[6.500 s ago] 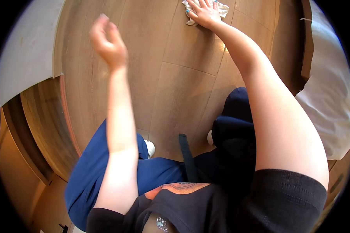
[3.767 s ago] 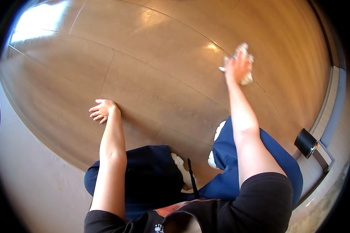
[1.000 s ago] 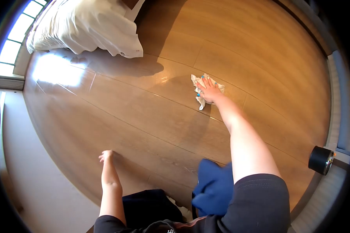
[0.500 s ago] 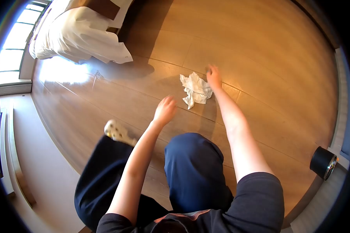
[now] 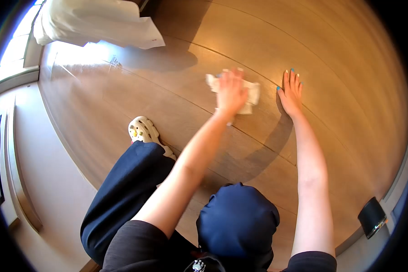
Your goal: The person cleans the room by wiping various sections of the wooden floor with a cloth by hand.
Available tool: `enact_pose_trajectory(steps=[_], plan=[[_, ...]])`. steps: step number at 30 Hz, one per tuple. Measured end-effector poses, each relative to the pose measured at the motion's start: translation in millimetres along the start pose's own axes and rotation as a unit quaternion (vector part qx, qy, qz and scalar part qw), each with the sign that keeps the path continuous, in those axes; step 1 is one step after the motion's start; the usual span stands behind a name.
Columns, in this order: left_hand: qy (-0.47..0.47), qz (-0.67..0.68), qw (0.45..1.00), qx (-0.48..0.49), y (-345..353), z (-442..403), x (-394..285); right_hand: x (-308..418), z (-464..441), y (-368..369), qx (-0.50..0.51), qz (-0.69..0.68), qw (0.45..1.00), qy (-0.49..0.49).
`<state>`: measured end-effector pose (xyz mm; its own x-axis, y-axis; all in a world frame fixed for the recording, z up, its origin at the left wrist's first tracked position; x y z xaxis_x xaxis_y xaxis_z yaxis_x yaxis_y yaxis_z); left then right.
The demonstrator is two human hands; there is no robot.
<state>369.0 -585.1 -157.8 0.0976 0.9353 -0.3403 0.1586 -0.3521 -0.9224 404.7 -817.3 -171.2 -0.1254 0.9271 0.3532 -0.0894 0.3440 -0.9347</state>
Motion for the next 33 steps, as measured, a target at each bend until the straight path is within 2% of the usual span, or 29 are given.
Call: enact_pose_trajectory(steps=[2, 4, 6, 7, 8, 11, 13, 15, 17, 20, 23, 25, 26, 27, 28, 29, 33], plan=[[-0.092, 0.002, 0.996, -0.009, -40, -8, 78, -2, -2, 5, -0.006, 0.039, 0.999, 0.0], [-0.202, -0.072, 0.973, -0.086, -78, 4, 161, -5, -2, 11, -0.021, 0.067, 0.998, -0.004], [-0.312, -0.299, 0.899, -0.068, -103, 41, 236, -2, 0, 12, -0.021, 0.085, 0.996, 0.011], [-0.359, -0.348, 0.865, -0.039, -118, 60, 252, 1, -2, 12, -0.02, 0.095, 0.995, 0.018], [-0.381, -0.303, 0.87, -0.081, -126, 77, 264, 7, -6, 15, -0.028, 0.092, 0.993, 0.066], [-0.371, -0.195, 0.901, -0.11, -111, 113, 267, 49, -29, 24, -0.068, 0.081, 0.966, 0.235], [-0.372, -0.212, 0.893, -0.138, -94, 125, 231, 75, -49, 37, -0.113, 0.068, 0.918, 0.375], [-0.368, -0.187, 0.905, -0.107, -84, 125, 184, 82, -54, 47, -0.157, 0.098, 0.906, 0.382], [-0.344, -0.187, 0.92, -0.032, -83, 110, 148, 91, -54, 42, -0.169, 0.12, 0.895, 0.394], [-0.254, -0.176, 0.951, 0.012, -78, 79, 137, 90, -55, 40, -0.151, 0.153, 0.889, 0.405], [-0.176, -0.153, 0.972, 0.036, -88, 27, 179, 90, -55, 46, -0.182, 0.163, 0.886, 0.393], [-0.22, -0.186, 0.957, 0.023, -94, -20, 237, 92, -53, 44, -0.173, 0.167, 0.888, 0.392], [-0.251, -0.201, 0.947, -0.018, -101, -49, 269, 93, -53, 42, -0.167, 0.172, 0.889, 0.39], [-0.234, -0.314, 0.917, 0.08, -113, -78, 298, 95, -54, 40, -0.159, 0.177, 0.889, 0.391], [-0.194, -0.365, 0.899, 0.146, -113, -97, 339, 98, -56, 39, -0.15, 0.182, 0.888, 0.394], [-0.242, -0.335, 0.9, 0.141, -109, -105, 395, 101, -53, 36, -0.14, 0.191, 0.886, 0.399], [-0.344, -0.249, 0.903, 0.068, -149, -145, 468, 112, -56, 31, -0.166, 0.191, 0.887, 0.387]])
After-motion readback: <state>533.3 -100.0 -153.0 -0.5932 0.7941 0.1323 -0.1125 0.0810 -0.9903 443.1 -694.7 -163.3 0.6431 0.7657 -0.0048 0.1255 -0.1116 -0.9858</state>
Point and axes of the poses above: each hand's wrist, its own z-axis away from the middle knuckle, its own y-axis out of the palm, x = y × z, the point moved 3 cm from there along -z, towards the middle knuckle, and after that the axes turned 5 degrees about -x, right-handed, at the moved point
